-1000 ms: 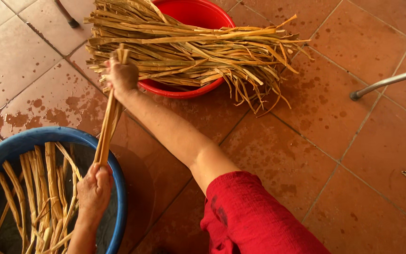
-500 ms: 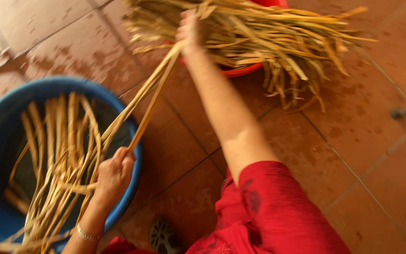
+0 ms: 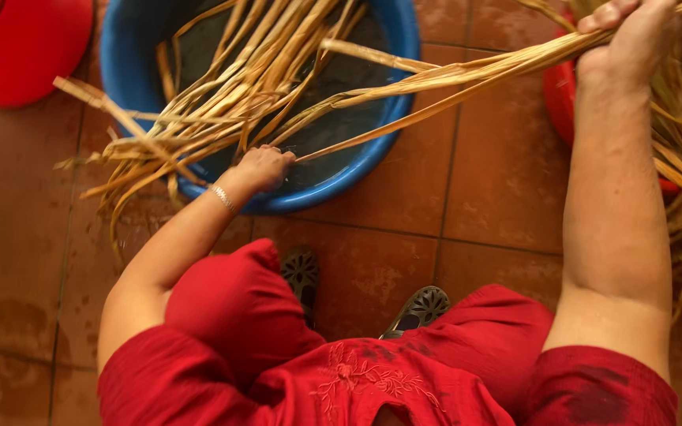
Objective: The person sits on a tiled floor beside a blue basin of water, taking dried palm leaf stems from a red bucket, dipping and softening them in the water, and peeling the leaves off the central stalk by hand. Stripped stalks are set aside and leaves are placed in a red bucket.
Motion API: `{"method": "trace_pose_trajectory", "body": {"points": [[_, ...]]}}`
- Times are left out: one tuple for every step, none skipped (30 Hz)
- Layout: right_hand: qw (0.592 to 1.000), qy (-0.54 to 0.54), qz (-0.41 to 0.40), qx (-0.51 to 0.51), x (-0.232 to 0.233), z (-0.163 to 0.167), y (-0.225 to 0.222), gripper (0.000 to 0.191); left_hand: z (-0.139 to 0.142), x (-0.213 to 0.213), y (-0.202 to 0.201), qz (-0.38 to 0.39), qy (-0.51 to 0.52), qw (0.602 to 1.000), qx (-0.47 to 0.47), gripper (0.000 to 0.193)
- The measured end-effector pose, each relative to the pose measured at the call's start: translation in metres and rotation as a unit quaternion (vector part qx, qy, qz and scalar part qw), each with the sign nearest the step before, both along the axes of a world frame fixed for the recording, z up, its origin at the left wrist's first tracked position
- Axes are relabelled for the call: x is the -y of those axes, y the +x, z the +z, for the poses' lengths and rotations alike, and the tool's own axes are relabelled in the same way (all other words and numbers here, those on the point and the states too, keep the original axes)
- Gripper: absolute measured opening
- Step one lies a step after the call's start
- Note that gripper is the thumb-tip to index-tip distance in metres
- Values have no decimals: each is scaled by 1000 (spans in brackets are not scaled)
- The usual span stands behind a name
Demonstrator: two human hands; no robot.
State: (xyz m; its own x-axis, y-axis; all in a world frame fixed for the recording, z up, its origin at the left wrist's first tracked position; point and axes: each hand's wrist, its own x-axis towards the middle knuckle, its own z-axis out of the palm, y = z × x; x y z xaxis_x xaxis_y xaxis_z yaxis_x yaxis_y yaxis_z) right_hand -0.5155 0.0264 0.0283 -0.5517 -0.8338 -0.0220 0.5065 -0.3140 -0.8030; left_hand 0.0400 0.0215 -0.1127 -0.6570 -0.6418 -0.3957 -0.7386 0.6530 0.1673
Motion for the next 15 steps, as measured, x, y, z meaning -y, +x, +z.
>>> {"method": "trace_pose_trajectory", "body": {"points": [[999,30,27,7,1,-2,28,34,-2,5,5,9,39,999,32,17],[996,46,61,-48,1,-3,57,25,0,13,6,16,79,995,64,19],[987,54,102,-108,-2,0,81,19,4,19,5,18,117,989,91,20],[974,58,140,-169,-4,2,106,15,12,26,1,2,125,992,14,19],[954,54,187,-228,-7,8,122,13,21,34,-4,-16,131,989,-63,19],[951,70,193,-229,-8,16,131,14,31,43,-9,60,164,977,-127,20],[949,87,198,-230,-9,24,136,16,40,50,-16,134,196,953,-189,23],[946,104,202,-232,-8,29,140,17,46,54,-24,161,167,932,-277,22],[956,97,171,-219,-6,37,137,22,52,61,-29,187,135,903,-363,21],[965,87,139,-206,-4,46,126,29,55,69,-37,166,28,910,-380,19],[972,76,107,-196,-1,56,111,27,55,74,-45,142,-80,906,-391,17],[970,85,100,-207,-5,64,95,26,53,78,-50,115,-186,892,-395,17],[964,98,100,-228,-10,70,80,24,49,81,-55,114,-182,904,-369,12],[955,113,105,-252,-17,77,64,23,44,84,-60,112,-177,915,-344,7],[946,124,113,-277,-25,81,52,21,39,88,-65,109,-175,926,-318,8]]}}
